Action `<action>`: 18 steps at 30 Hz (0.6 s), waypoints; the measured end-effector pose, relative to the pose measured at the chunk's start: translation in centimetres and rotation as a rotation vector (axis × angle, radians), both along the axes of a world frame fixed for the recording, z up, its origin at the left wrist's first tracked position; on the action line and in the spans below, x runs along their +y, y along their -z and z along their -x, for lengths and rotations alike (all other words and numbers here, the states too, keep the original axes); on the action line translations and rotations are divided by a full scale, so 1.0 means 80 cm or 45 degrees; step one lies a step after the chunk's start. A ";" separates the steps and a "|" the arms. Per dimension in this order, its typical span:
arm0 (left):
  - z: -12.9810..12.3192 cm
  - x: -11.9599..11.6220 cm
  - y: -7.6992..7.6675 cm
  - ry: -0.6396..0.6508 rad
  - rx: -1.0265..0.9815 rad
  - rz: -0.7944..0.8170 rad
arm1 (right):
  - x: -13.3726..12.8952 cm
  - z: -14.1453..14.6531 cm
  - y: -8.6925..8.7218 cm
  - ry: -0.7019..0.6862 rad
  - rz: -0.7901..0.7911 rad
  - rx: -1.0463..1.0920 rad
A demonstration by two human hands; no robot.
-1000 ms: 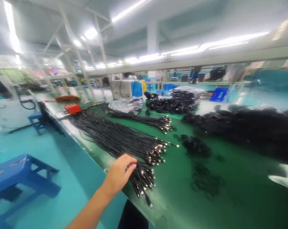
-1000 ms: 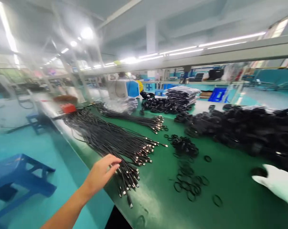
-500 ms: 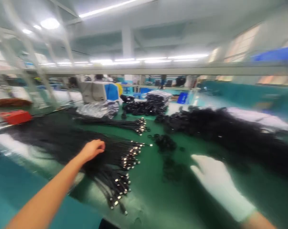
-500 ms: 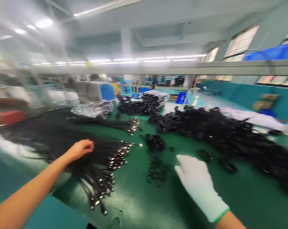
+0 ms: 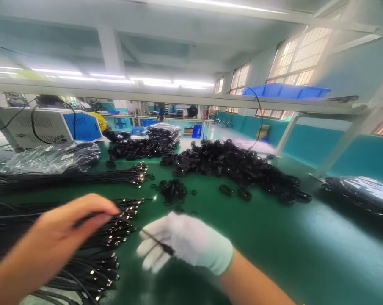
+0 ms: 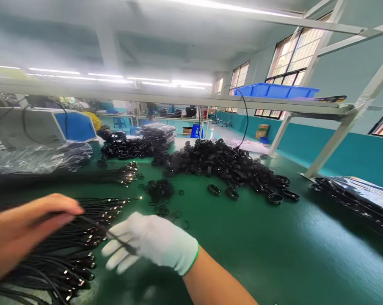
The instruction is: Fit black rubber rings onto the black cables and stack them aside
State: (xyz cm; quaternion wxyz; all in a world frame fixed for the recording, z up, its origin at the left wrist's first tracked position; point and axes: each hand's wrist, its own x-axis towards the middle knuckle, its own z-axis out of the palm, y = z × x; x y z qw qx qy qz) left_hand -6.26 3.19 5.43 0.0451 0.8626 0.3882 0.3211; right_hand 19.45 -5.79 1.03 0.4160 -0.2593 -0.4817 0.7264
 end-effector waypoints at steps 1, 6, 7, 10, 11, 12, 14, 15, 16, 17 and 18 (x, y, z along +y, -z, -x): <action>-0.026 -0.011 0.002 0.093 0.038 0.035 | 0.003 0.006 0.002 -0.239 0.101 0.053; -0.104 -0.052 0.013 0.324 0.245 0.168 | 0.005 0.005 0.036 -0.617 0.275 0.244; -0.110 -0.057 0.013 0.383 0.284 0.239 | 0.004 0.004 0.044 -0.629 0.305 0.317; -0.120 -0.057 0.015 0.527 0.260 0.410 | 0.005 0.003 0.064 -0.668 0.394 0.479; -0.122 -0.053 0.016 0.575 0.224 0.462 | 0.005 0.004 0.068 -0.675 0.411 0.508; -0.123 -0.049 0.017 0.619 0.187 0.511 | 0.006 0.005 0.072 -0.678 0.419 0.525; -0.125 -0.040 0.019 0.655 0.130 0.563 | 0.008 0.009 0.076 -0.660 0.405 0.539; -0.128 -0.037 0.020 0.651 0.118 0.563 | 0.009 0.011 0.078 -0.651 0.391 0.544; -0.131 -0.033 0.022 0.648 0.112 0.557 | 0.011 0.012 0.080 -0.643 0.381 0.547; -0.134 -0.030 0.025 0.646 0.108 0.552 | 0.012 0.013 0.081 -0.642 0.376 0.551; -0.138 -0.027 0.030 0.650 0.105 0.558 | 0.013 0.012 0.082 -0.644 0.371 0.553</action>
